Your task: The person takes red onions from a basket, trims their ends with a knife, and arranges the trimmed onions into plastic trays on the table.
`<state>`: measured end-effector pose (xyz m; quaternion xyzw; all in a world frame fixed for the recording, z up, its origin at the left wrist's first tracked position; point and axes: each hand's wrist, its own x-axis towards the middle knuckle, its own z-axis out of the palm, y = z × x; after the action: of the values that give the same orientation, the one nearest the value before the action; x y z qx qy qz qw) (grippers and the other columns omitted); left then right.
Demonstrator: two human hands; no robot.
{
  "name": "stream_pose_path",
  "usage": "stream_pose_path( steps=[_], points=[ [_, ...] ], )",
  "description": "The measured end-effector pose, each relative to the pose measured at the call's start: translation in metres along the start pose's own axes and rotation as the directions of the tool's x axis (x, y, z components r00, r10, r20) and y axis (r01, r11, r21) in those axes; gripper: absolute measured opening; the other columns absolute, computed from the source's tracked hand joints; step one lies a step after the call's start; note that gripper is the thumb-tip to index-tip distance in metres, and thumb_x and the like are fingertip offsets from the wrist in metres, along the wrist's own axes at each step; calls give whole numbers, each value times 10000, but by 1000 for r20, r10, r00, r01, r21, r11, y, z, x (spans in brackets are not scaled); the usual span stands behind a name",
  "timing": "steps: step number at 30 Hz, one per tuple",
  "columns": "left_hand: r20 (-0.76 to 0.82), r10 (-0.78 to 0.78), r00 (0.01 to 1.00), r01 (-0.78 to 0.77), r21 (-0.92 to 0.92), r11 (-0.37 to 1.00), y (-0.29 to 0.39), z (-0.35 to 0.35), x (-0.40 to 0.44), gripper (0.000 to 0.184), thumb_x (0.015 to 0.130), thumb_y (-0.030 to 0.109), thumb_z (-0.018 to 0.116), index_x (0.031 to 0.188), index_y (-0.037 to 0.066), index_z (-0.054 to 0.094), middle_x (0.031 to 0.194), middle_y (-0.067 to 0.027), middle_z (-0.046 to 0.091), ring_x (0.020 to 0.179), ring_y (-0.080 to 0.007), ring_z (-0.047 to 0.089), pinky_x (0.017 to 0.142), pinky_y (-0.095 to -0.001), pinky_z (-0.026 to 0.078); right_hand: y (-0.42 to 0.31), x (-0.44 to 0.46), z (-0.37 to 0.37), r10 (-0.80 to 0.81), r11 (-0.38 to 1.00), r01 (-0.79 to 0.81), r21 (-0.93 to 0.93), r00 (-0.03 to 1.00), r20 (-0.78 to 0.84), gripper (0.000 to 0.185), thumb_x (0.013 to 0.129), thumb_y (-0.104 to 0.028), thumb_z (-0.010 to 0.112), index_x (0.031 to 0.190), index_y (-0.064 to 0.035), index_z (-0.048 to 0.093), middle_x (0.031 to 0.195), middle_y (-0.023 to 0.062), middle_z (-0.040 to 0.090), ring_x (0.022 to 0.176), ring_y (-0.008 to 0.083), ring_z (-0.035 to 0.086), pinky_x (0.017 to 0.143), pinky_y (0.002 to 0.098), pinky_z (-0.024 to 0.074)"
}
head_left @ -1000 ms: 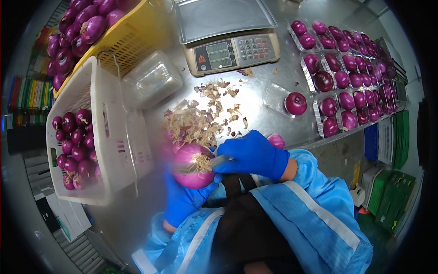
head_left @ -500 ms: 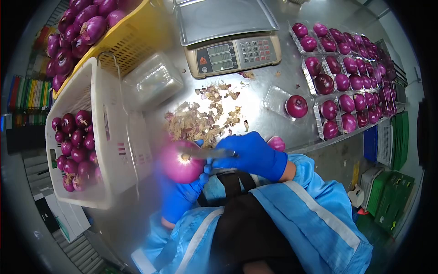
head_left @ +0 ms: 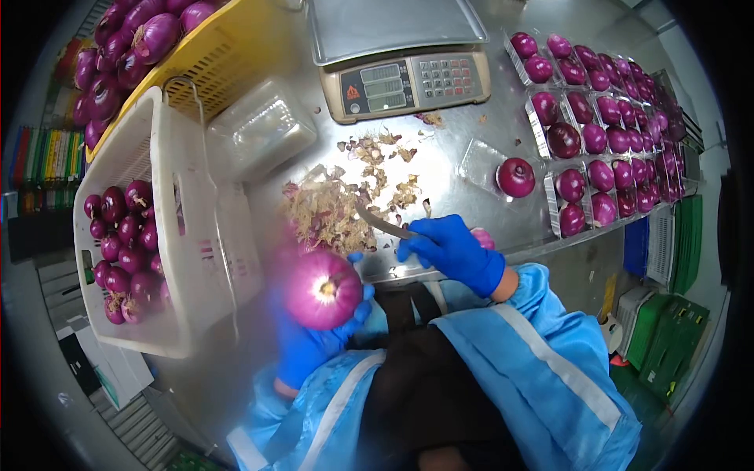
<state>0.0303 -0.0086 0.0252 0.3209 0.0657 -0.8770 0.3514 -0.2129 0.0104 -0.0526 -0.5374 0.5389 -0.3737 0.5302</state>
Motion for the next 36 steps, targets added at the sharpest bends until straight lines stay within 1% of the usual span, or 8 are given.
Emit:
stream_pose_path(
  steps=[5, 9, 17, 20, 23, 27, 33, 36],
  points=[
    [-255, 280, 926, -217, 247, 944, -10, 21, 10, 714, 951, 568, 416, 1320, -43, 450, 1120, -194, 598, 910, -304, 624, 742, -381, 558, -65, 10, 39, -26, 901, 76, 426, 992, -122, 315, 856, -202, 750, 1119, -49, 671, 875, 68, 671, 763, 112, 654, 658, 279, 558],
    [4, 194, 981, -188, 247, 950, -2, -16, 16, 867, 802, 531, 658, 1444, 47, 332, 1398, -192, 446, 1221, -333, 521, 998, -522, 481, -60, 13, 34, 33, 878, -27, 478, 999, -3, 348, 841, -180, 767, 1131, -30, 651, 913, 81, 679, 807, 126, 662, 698, 270, 571],
    [-75, 356, 931, -286, 457, 842, 5, -17, 16, 852, 757, 345, 732, 1451, 42, 342, 1421, -172, 437, 1233, -293, 516, 1033, -436, 466, -42, 20, 27, -39, 962, 9, 274, 994, 104, 267, 838, -257, 761, 951, -22, 703, 812, 57, 698, 820, 105, 657, 749, 311, 521],
    [181, 497, 849, -328, 918, 225, 12, -12, 26, 902, 699, 248, 788, 1455, 38, 342, 1402, -152, 464, 1213, -264, 527, 1044, -390, 452, -46, 13, 23, -51, 938, -35, 345, 971, 235, 415, 818, -294, 765, 1135, -48, 659, 898, 77, 697, 807, 148, 673, 740, 323, 531],
    [405, 497, 767, -342, 914, -217, 14, -17, 30, 1011, 628, 177, 865, 1470, 34, 324, 1452, -166, 407, 1267, -288, 490, 1027, -400, 454, -35, 27, 11, -43, 926, -20, -376, 986, -158, 559, 816, -311, 766, 1295, -102, 566, 1134, 102, 646, 863, 223, 682, 722, 321, 555],
    [394, 518, 759, -194, 897, -397, 5, -17, 33, 1039, 542, 222, 892, 1425, 35, 377, 1343, -137, 497, 1194, -281, 536, 1000, -395, 465, -51, 28, 27, -275, 939, 253, -231, 959, -66, 739, 759, -380, 790, 1395, -165, 481, 1223, 110, 586, 894, 270, 681, 738, 327, 562],
    [435, 451, 779, -148, 827, -542, 5, -11, 30, 946, 557, 230, 887, 1370, 33, 446, 1246, -144, 542, 1142, -286, 569, 994, -390, 468, -37, 28, 51, -151, 961, 182, -208, 976, 154, 332, 821, -284, 730, 1090, -110, 643, 974, 137, 651, 826, 329, 661, 711, 375, 539],
    [228, 538, 812, -182, 974, -138, 6, -13, 39, 916, 575, 223, 880, 1364, 28, 458, 1283, -138, 528, 1147, -262, 560, 999, -376, 461, -27, 12, 58, -171, 983, 178, -39, 975, 141, 405, 831, -311, 730, 1158, -95, 627, 1020, 122, 661, 891, 312, 667, 757, 373, 535]
  ],
)
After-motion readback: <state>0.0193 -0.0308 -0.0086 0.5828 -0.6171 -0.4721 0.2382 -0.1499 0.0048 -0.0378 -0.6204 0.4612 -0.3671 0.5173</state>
